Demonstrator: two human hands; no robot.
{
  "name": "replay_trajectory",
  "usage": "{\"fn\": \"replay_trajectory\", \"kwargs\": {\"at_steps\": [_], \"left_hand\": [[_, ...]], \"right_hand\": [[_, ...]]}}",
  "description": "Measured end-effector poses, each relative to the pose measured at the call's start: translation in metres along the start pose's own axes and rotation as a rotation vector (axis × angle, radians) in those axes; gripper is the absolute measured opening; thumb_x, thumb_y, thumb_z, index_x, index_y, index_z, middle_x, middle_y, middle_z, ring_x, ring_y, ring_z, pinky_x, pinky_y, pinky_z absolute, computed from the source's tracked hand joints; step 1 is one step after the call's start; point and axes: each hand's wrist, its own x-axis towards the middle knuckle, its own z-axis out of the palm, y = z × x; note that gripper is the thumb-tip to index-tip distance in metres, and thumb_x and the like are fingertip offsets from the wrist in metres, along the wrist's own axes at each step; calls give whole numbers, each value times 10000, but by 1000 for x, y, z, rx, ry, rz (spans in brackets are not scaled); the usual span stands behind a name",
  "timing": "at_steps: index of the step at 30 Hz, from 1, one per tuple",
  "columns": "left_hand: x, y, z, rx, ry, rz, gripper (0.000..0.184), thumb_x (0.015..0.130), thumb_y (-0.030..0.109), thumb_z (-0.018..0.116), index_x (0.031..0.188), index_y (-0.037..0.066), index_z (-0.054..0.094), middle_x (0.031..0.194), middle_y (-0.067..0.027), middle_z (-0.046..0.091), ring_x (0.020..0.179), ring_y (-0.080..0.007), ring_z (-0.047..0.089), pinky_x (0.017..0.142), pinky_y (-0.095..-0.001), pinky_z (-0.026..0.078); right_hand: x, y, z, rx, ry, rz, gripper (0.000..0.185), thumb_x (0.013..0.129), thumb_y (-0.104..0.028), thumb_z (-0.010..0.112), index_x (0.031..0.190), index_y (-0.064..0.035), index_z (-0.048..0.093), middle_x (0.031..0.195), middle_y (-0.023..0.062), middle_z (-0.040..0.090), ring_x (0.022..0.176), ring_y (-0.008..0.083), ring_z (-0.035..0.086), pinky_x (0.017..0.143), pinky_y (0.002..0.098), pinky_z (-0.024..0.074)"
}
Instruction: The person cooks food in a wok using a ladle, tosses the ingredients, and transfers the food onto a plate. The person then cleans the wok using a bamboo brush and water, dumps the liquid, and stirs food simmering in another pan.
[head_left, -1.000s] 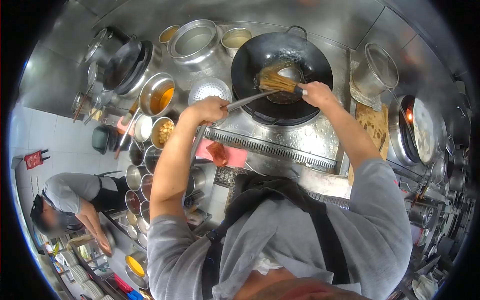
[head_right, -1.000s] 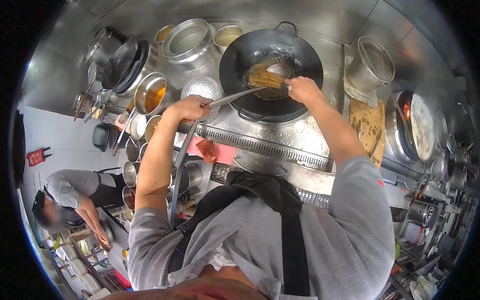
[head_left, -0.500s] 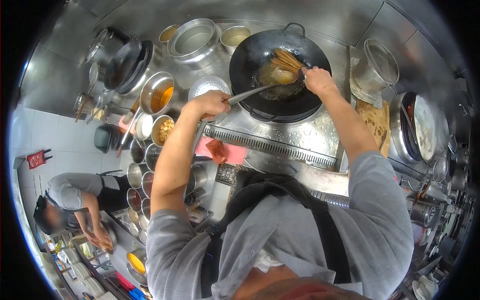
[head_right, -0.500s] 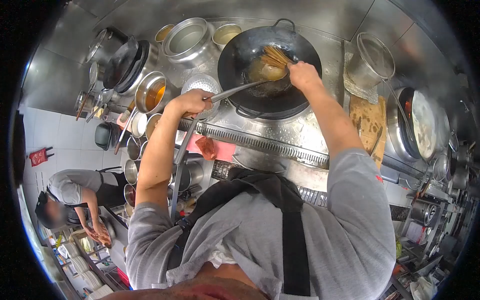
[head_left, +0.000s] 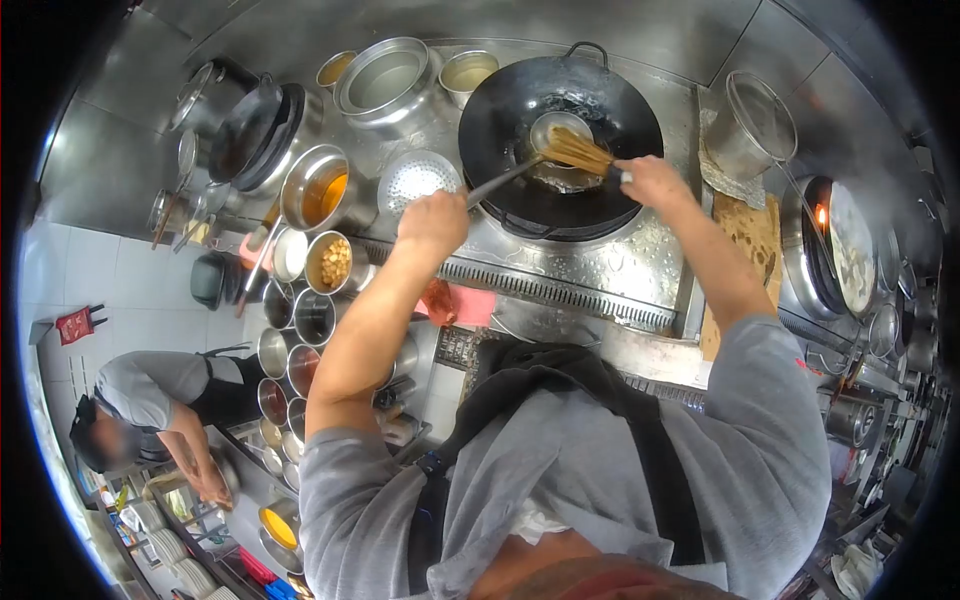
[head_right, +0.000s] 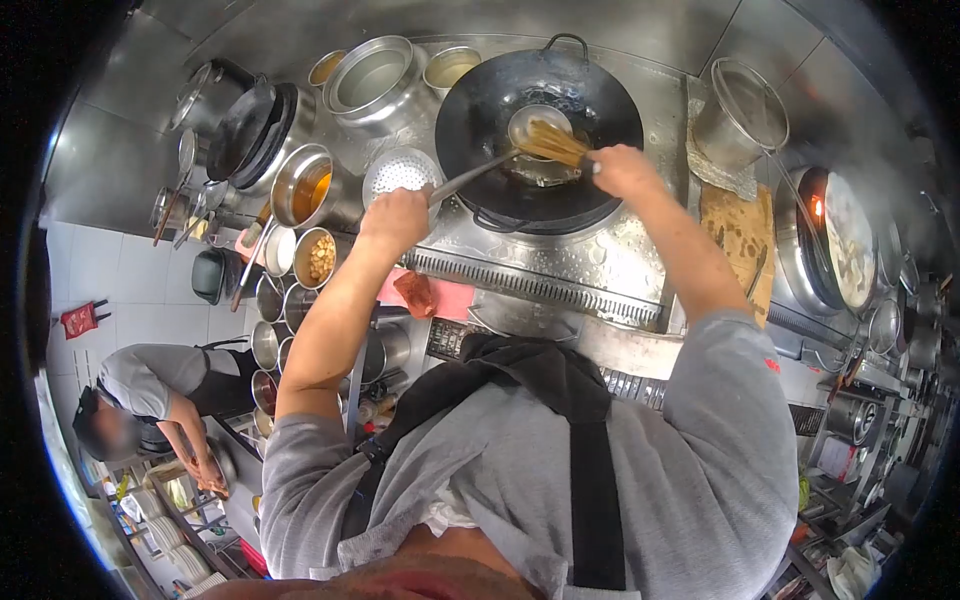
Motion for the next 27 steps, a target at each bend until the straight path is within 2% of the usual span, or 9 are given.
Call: {"fn": "replay_trajectory", "kwargs": {"at_steps": [5,7,8,10,12,16,20,23,27], "left_hand": [[-6,-34,22,34,44,161,228,882,139,482,1053,65,614,867,-154,676,771,-294,682,619,-410,547],[-6,-61,33,-665,-506,46,262,919,237,495,1119,86,572,721,-80,598,560,-182,613,459,-297,498],[-8,-71,52,-663,-505,48,262,919,237,495,1119,86,572,721,-80,598,560,-182,613,459,-297,498],[-20,-88,102,-1670,-731,-82,307,922,279,539,1133,56,555,684,-49,529,456,-101,502,362,-217,384],[-33,-96,120,-1957,-897,-128,316,912,255,573,1133,32,545,689,-77,534,456,-119,514,366,-213,373],[-45,-85,129,-1375,-531,-218,325,890,288,581,1066,14,593,689,-62,567,556,-132,563,419,-256,426],[-40,-85,152,-667,22,-123,332,828,309,613,938,-4,617,776,-207,647,743,-382,629,669,-429,483],[-43,-73,155,-700,42,-111,364,822,339,617,952,-1,602,816,-253,626,792,-428,612,696,-449,476],[-49,-74,149,-927,-173,-247,389,845,359,601,955,-13,599,856,-253,638,809,-425,622,712,-452,481]], "right_hand": [[-17,43,-28,-10,165,86,429,787,-195,583,1215,-169,606,990,157,672,948,345,631,849,434,505],[-23,48,-25,214,391,241,461,777,-241,627,1230,-166,597,1023,170,662,978,344,620,867,432,495],[-23,49,-16,215,393,243,461,777,-241,627,1230,-166,597,1023,170,662,978,344,620,867,432,495],[-21,43,16,362,232,146,471,765,-258,648,1224,-161,601,1080,180,643,1025,338,603,907,423,476],[-26,35,26,271,127,202,474,756,-268,658,1215,-161,610,1132,180,624,1061,331,588,940,414,456],[-39,34,10,317,131,230,472,766,-282,658,1223,-178,608,1127,174,629,1058,340,589,935,410,460],[-41,18,-9,537,271,369,510,760,-293,664,1252,-187,587,1146,167,623,1062,348,587,950,388,452],[-27,12,18,419,183,173,509,745,-304,668,1237,-191,599,1073,159,655,1009,357,612,927,385,473],[-28,35,-13,239,143,314,483,746,-298,683,1210,-184,616,1069,160,653,968,359,623,884,412,491]]}}
